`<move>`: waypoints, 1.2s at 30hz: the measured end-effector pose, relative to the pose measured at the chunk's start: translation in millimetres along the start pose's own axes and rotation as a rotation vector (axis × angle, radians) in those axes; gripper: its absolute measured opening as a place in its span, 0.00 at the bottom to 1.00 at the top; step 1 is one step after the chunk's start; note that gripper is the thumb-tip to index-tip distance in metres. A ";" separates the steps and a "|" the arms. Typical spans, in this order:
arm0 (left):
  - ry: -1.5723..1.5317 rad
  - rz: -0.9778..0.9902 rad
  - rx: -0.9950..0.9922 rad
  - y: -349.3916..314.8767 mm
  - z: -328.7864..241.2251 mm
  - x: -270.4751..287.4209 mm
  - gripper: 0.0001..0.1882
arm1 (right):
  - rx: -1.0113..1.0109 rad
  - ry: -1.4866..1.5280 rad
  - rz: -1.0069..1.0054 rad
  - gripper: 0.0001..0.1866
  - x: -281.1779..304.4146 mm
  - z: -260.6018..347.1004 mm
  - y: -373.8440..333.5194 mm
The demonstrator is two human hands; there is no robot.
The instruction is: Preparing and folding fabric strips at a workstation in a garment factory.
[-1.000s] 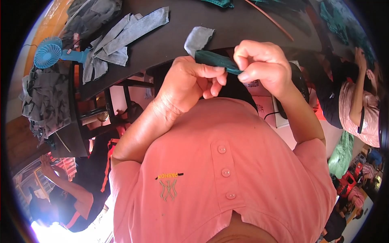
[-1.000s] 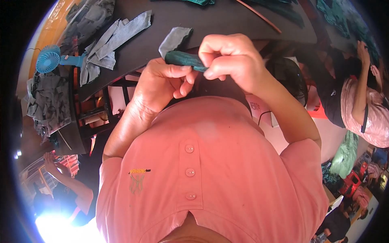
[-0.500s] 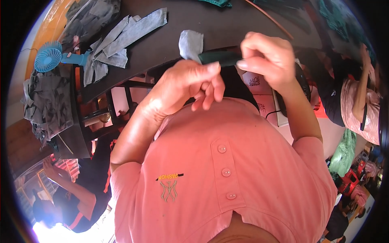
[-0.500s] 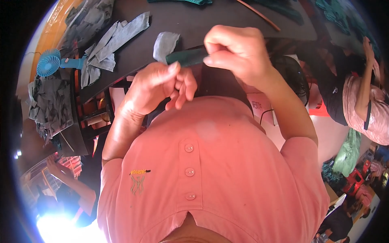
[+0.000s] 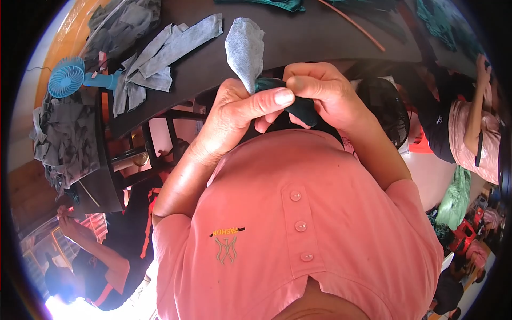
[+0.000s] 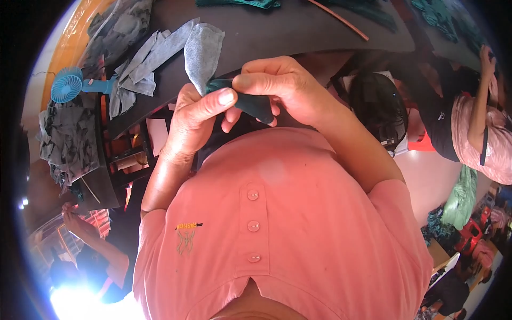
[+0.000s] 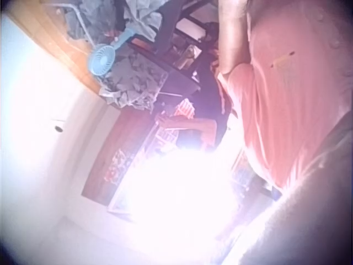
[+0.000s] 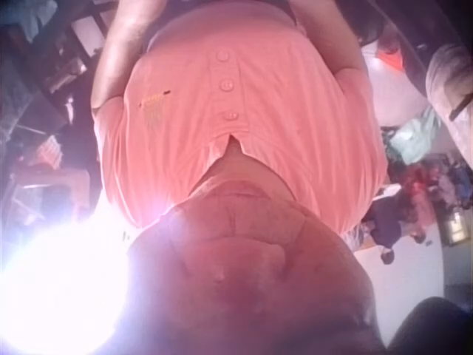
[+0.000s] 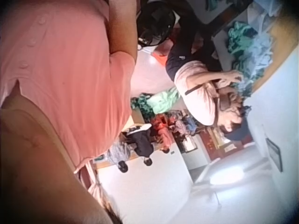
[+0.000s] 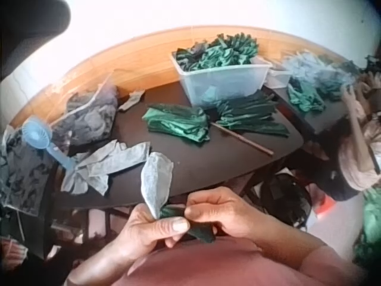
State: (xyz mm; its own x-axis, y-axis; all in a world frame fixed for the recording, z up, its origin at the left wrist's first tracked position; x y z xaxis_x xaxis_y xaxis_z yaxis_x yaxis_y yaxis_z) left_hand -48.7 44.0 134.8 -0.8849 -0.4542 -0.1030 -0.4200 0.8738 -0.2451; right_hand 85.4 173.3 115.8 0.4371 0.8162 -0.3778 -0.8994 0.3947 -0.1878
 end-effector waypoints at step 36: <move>-0.251 0.004 0.128 30.2 -3.5 -31.2 0.10 | 0.600 -0.357 -0.205 0.10 23.4 42.4 -20.6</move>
State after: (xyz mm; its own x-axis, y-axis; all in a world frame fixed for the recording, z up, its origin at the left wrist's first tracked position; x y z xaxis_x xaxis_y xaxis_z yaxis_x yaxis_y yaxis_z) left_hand -34.4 85.2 134.0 -0.8020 -0.4937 -0.3363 -0.3735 0.8538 -0.3627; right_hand 113.9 202.1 149.2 0.6610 0.7487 -0.0500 -0.6920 0.6340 0.3453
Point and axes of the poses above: each hand's wrist, its own y-axis towards the middle knuckle, its own x-axis out of the back of the hand, z = x × y, the point moved 1 cm from there along y, towards the middle knuckle, and after that the axes turned 12 degrees about -z, right-handed, at the moved point
